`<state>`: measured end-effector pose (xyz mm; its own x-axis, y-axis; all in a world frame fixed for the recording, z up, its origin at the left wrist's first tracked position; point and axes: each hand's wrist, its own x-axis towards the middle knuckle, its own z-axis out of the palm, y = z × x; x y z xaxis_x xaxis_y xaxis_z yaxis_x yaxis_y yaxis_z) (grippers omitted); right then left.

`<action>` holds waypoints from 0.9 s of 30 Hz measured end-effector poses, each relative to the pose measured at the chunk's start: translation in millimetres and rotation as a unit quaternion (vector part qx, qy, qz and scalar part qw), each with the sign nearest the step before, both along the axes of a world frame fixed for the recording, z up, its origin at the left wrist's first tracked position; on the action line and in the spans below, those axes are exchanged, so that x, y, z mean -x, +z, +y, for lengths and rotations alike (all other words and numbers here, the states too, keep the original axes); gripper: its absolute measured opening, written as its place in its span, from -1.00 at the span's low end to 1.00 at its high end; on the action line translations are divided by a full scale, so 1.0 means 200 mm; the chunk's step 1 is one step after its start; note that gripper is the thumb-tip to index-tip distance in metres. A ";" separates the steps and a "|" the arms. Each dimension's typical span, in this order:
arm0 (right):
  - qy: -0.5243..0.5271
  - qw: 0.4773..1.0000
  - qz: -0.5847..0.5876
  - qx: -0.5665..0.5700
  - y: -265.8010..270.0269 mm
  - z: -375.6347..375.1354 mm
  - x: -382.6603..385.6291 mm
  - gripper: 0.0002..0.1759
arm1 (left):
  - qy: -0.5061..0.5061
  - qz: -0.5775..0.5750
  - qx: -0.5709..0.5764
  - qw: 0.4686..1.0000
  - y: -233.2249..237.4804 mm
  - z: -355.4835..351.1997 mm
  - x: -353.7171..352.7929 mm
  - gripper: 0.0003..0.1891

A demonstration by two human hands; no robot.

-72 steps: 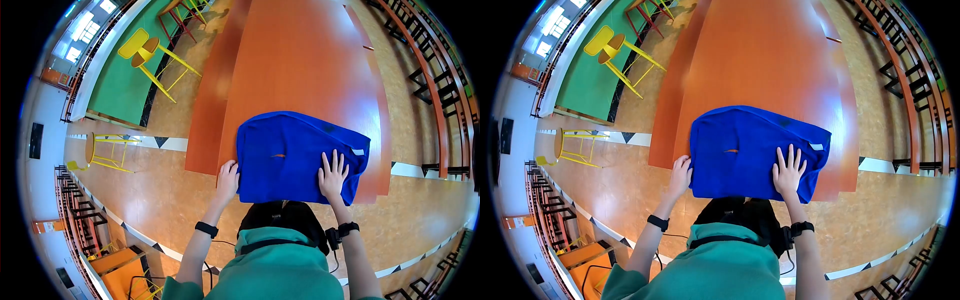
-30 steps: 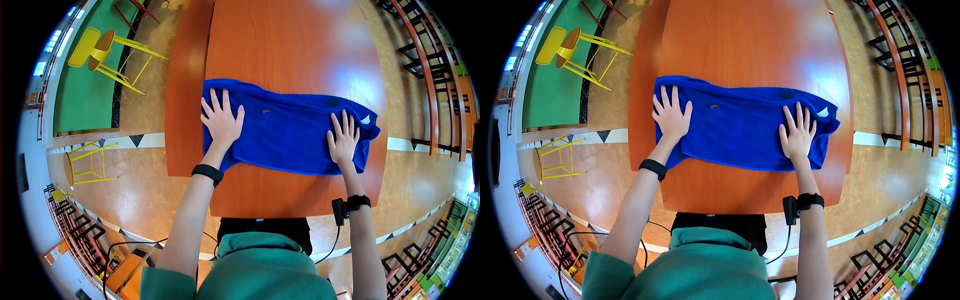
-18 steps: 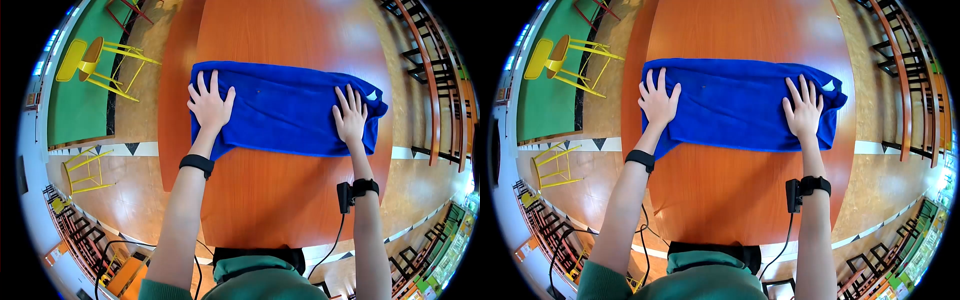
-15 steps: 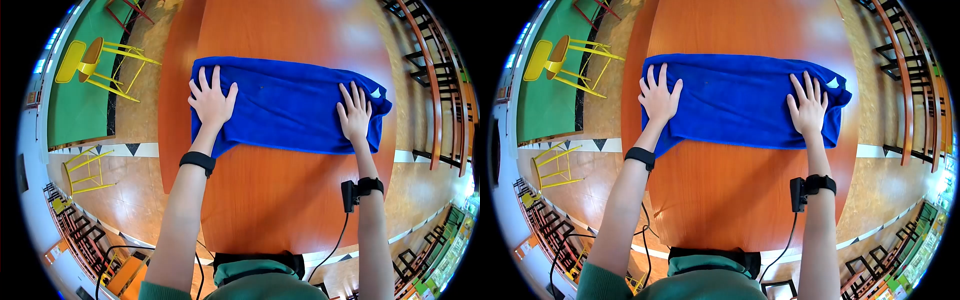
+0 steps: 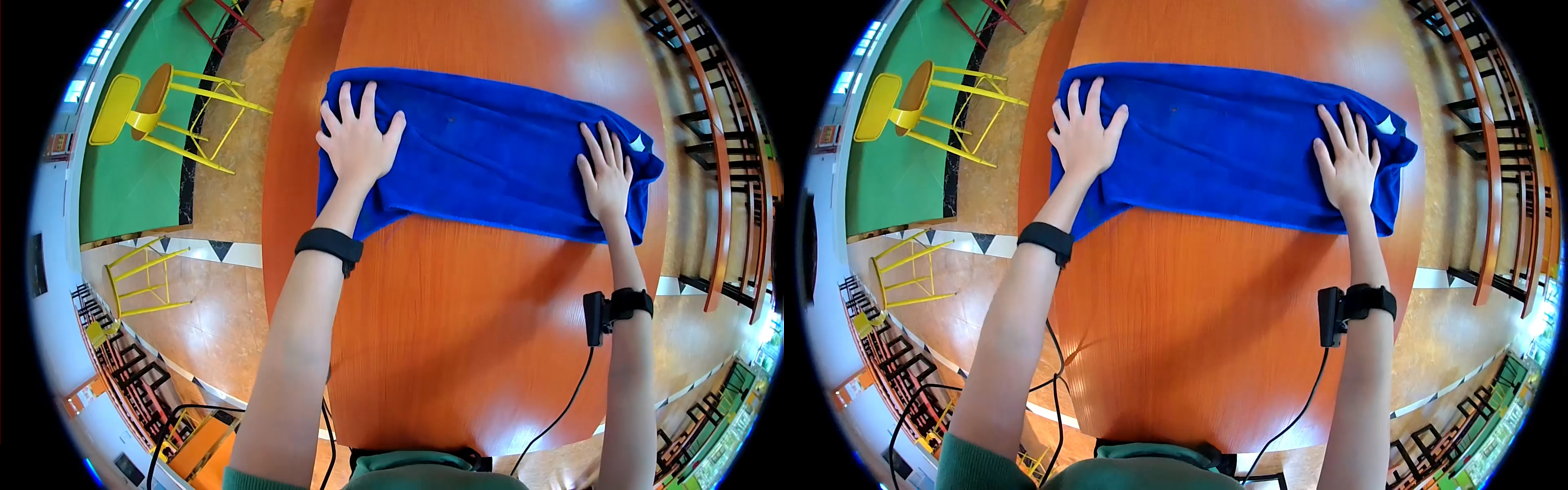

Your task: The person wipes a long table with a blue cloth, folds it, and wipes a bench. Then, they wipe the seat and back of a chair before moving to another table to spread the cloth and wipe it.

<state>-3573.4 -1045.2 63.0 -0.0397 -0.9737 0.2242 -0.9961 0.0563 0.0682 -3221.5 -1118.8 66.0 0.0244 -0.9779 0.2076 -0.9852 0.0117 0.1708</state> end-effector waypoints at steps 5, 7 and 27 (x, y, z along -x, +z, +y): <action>0.004 1.000 0.008 0.012 -0.02 -0.19 0.03 -0.47 | -0.004 0.006 0.013 1.000 -0.04 -0.20 0.00 -0.35; 0.007 1.000 0.011 0.018 -0.02 -0.24 0.05 -0.47 | -0.005 0.009 0.018 1.000 -0.05 -0.26 0.00 -0.34; 0.004 0.999 0.004 0.032 -0.05 -0.47 0.20 -0.47 | -0.004 0.018 0.025 1.000 -0.06 -0.43 0.11 -0.34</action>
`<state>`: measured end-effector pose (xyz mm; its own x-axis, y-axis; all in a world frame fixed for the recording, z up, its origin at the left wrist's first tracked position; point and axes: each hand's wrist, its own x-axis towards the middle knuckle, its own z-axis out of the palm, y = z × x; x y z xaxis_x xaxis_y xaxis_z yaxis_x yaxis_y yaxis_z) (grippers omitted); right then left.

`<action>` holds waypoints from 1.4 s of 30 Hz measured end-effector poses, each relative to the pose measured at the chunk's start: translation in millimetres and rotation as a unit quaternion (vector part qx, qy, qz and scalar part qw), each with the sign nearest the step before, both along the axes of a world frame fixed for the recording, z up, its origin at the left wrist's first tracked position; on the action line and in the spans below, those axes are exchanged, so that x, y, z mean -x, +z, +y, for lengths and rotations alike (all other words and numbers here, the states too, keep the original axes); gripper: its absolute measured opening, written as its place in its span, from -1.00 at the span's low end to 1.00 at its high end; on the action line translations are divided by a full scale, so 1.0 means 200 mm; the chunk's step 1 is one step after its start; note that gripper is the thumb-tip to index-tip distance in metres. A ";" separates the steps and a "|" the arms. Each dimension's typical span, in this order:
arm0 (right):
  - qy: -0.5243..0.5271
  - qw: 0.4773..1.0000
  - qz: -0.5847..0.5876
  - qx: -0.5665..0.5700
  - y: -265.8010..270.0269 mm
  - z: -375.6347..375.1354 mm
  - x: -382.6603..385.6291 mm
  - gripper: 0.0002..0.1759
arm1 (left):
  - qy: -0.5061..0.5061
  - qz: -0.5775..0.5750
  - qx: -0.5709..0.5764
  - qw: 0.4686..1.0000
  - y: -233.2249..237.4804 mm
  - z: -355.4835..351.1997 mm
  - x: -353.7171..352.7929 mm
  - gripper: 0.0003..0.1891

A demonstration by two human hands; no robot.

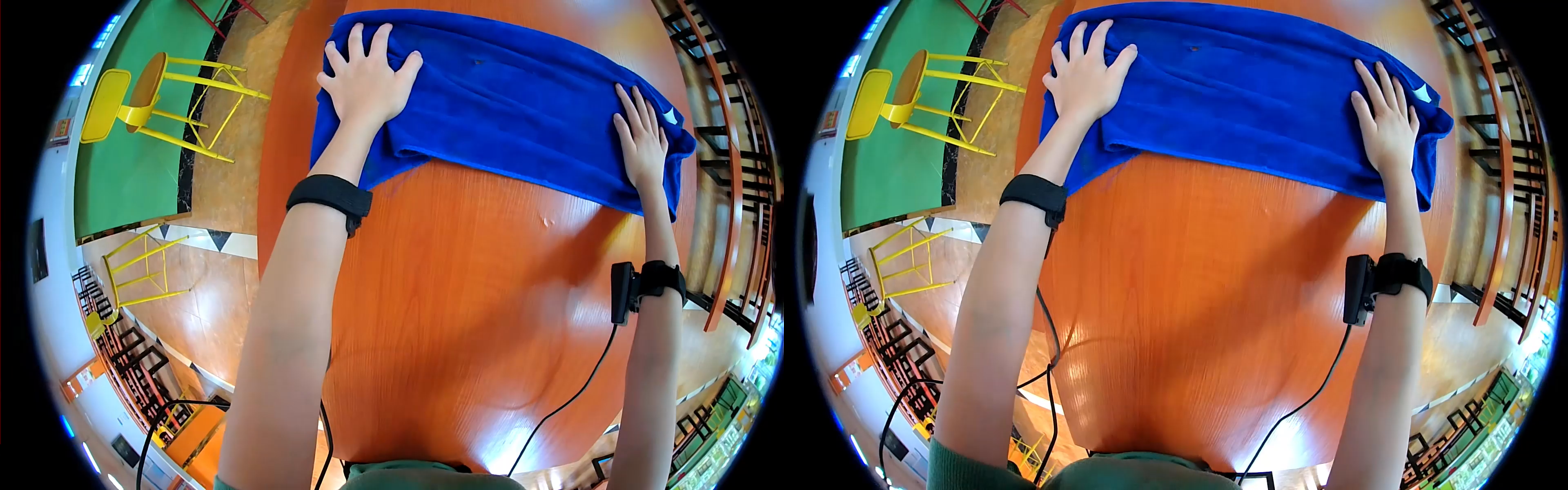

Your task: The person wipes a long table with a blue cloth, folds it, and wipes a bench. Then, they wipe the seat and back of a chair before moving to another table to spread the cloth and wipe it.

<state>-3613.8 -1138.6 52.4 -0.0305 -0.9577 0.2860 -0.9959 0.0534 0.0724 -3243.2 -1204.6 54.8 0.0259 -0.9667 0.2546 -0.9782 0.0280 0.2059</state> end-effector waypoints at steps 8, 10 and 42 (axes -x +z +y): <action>0.033 0.999 -0.006 0.035 -0.08 -0.13 0.12 -0.46 | -0.002 0.021 0.028 0.999 -0.05 0.01 0.06 -0.35; 0.041 0.998 -0.006 0.043 -0.10 -0.15 0.13 -0.46 | -0.004 0.018 0.022 1.000 -0.05 0.01 0.05 -0.37; -0.103 0.988 -0.102 -0.057 0.15 2.51 -0.46 -0.45 | -0.078 0.058 -0.043 0.994 0.12 2.55 -0.26 -0.44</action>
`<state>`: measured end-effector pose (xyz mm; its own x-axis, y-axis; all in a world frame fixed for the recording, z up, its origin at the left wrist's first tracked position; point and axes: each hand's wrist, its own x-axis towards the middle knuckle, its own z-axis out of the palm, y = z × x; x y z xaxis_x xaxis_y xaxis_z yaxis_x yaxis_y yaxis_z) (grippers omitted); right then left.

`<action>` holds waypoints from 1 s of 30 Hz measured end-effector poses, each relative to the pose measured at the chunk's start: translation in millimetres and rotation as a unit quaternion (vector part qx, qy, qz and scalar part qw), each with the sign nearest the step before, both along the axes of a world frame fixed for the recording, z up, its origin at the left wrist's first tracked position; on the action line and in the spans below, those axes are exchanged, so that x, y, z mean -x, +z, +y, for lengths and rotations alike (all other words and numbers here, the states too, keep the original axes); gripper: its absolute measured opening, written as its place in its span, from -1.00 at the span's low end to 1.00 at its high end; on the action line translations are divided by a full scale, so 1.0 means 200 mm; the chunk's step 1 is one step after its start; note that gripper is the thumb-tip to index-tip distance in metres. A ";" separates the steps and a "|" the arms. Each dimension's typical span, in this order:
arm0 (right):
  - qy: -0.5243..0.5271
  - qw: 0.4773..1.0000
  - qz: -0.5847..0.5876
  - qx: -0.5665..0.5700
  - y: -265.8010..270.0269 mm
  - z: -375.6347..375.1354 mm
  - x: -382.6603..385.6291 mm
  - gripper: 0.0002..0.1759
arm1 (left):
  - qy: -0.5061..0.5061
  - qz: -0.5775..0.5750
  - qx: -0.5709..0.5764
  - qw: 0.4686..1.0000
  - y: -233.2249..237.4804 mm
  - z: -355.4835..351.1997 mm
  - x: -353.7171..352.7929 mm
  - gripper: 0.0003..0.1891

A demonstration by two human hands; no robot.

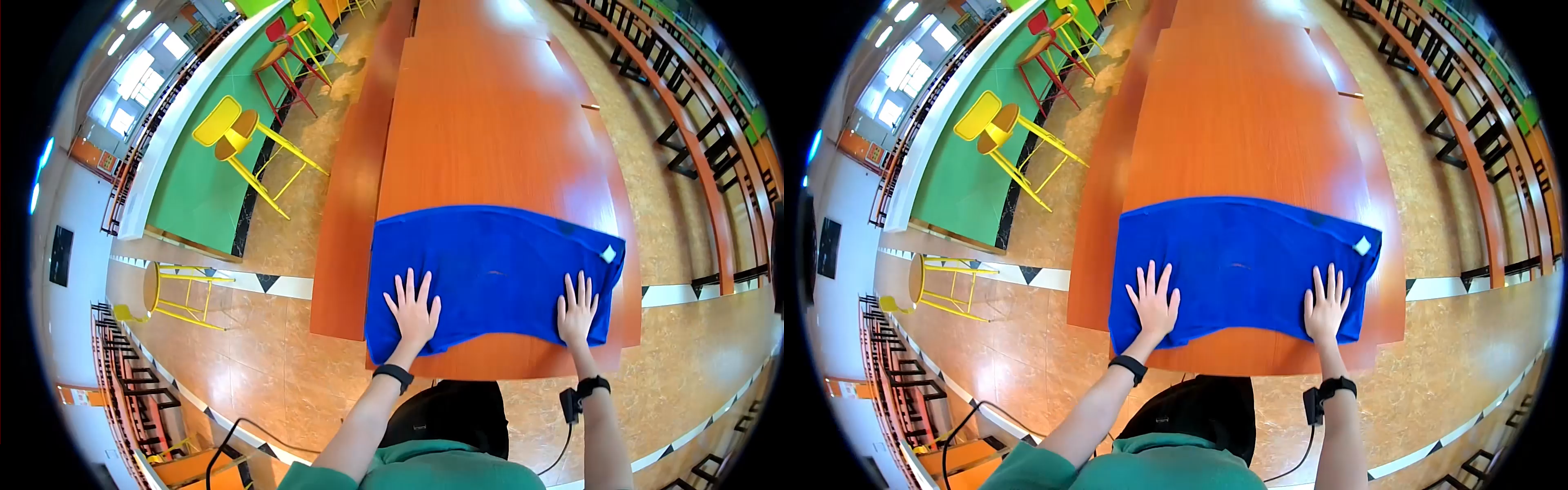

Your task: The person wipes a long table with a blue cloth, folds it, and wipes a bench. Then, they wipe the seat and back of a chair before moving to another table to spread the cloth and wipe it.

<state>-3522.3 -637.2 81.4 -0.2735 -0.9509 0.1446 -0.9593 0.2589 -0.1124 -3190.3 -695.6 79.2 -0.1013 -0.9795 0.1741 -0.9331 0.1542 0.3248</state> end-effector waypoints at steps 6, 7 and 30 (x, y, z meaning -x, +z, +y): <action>-0.046 0.997 -0.018 -0.067 -0.02 0.41 -0.07 -0.44 | 0.027 -0.002 -0.005 1.000 -0.02 0.33 -0.07 -0.46; -0.063 0.993 -0.021 -0.097 0.00 0.42 -0.08 -0.42 | 0.038 -0.011 -0.006 0.999 -0.03 0.36 -0.08 -0.48; -0.110 0.991 0.065 -0.039 -0.06 0.00 0.09 -0.40 | -0.034 -0.088 -0.001 0.995 -0.03 -0.33 -0.01 -0.41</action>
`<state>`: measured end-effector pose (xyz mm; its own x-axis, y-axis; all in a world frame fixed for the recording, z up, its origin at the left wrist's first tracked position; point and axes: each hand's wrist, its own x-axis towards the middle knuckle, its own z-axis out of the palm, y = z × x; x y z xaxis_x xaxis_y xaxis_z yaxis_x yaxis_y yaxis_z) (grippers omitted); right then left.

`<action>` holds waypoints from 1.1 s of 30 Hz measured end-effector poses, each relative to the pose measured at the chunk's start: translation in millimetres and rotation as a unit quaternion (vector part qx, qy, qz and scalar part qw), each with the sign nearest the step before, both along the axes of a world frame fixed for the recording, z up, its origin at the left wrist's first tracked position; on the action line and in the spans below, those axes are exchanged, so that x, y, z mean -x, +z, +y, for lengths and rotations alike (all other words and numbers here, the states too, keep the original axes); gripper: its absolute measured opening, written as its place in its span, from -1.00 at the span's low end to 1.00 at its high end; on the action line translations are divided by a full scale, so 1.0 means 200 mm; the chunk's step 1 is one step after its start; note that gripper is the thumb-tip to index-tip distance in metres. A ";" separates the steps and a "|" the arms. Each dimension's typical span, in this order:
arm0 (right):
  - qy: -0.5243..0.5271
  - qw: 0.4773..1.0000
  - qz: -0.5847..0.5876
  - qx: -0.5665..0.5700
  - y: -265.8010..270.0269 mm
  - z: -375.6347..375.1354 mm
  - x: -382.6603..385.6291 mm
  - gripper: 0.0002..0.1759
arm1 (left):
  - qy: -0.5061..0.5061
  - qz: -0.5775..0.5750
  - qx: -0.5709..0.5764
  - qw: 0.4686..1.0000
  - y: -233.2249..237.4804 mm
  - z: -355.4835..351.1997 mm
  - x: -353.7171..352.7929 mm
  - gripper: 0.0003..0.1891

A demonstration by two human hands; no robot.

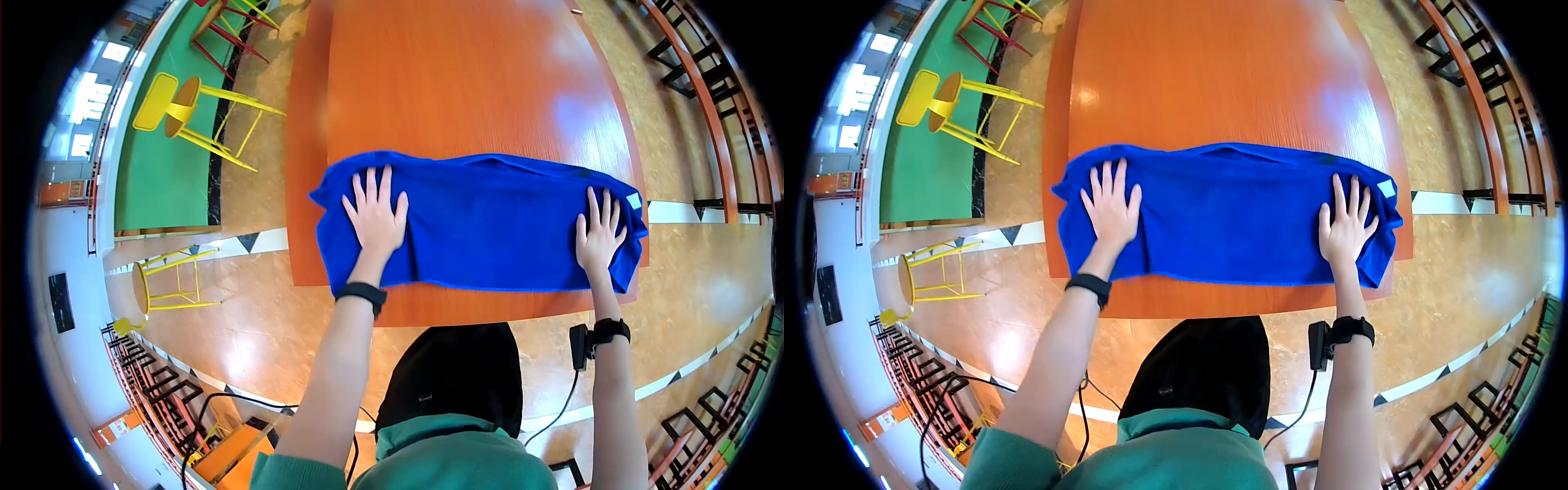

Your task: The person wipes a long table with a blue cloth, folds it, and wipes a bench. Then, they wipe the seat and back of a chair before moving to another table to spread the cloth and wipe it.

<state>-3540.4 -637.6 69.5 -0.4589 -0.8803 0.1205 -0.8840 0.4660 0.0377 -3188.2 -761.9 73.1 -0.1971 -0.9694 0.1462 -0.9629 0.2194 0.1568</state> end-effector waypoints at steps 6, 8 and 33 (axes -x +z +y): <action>0.019 1.000 0.011 0.012 -0.02 -0.22 0.12 -0.42 | -0.067 0.007 0.010 0.998 0.01 -0.37 0.05 -0.43; 0.024 1.000 0.008 0.012 -0.03 -0.32 0.17 -0.42 | -0.087 0.019 0.015 0.996 0.00 -0.48 0.06 -0.43; 0.061 0.997 0.036 0.030 -0.04 -1.60 0.56 -0.43 | -0.105 0.010 0.027 0.994 -0.01 -1.62 0.28 -0.46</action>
